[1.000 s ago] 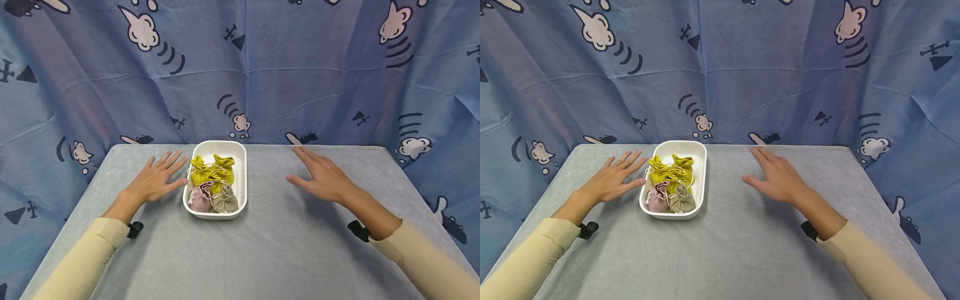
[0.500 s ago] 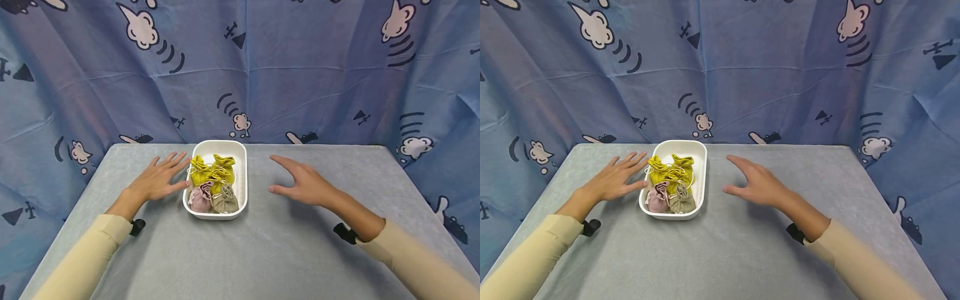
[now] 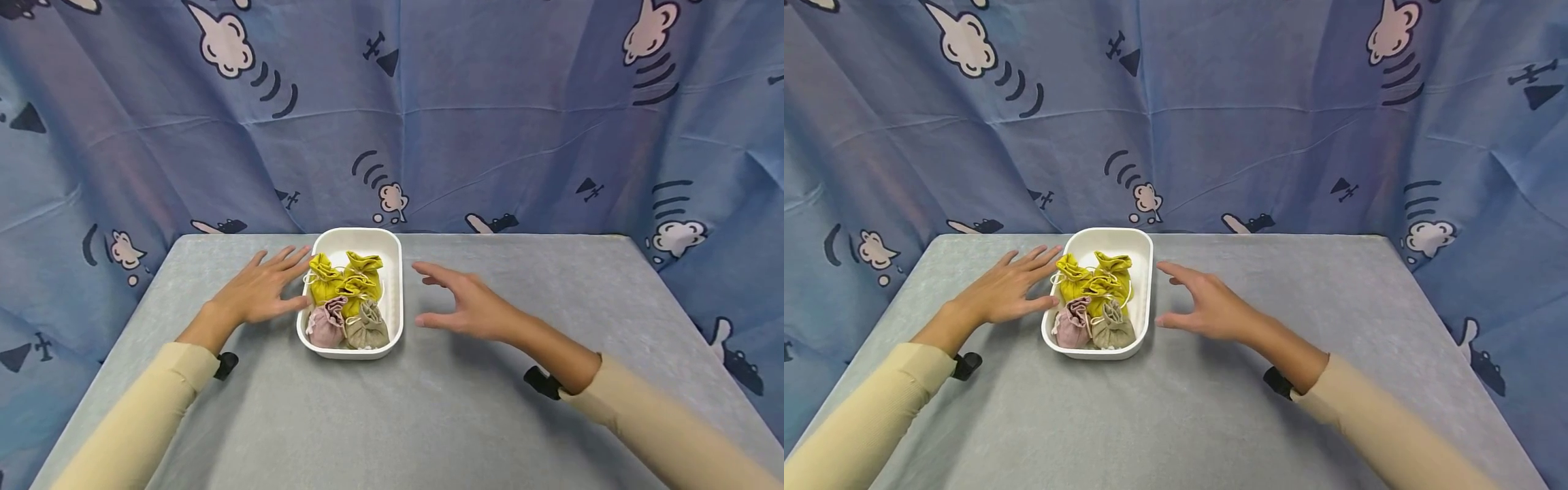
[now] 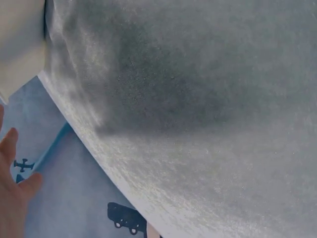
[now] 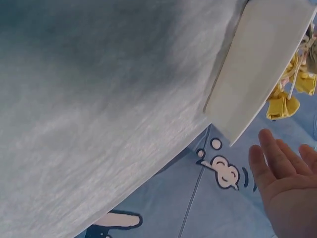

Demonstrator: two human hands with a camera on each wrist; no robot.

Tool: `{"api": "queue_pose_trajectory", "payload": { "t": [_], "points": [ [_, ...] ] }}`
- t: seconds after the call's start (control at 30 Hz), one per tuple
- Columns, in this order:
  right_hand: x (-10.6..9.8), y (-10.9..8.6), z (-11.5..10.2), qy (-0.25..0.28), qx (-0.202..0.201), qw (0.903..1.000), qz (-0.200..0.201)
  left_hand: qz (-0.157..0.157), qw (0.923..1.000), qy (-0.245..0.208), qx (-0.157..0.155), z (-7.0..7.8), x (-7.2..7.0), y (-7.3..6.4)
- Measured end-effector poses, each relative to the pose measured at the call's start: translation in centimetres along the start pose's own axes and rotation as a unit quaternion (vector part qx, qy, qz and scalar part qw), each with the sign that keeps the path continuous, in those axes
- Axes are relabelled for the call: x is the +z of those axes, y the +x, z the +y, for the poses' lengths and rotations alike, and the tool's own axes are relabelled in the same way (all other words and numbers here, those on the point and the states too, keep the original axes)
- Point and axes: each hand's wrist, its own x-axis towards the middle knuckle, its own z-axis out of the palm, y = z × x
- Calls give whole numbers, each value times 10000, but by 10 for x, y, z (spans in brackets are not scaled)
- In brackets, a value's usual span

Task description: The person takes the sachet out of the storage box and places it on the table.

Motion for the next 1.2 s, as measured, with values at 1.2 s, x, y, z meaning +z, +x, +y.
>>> {"api": "queue_pose_trajectory", "payload": {
  "t": [1.2],
  "points": [
    [50,38,-29,401,-556,9964,-498,276,9992,127,259,0,0,2]
  ]
}}
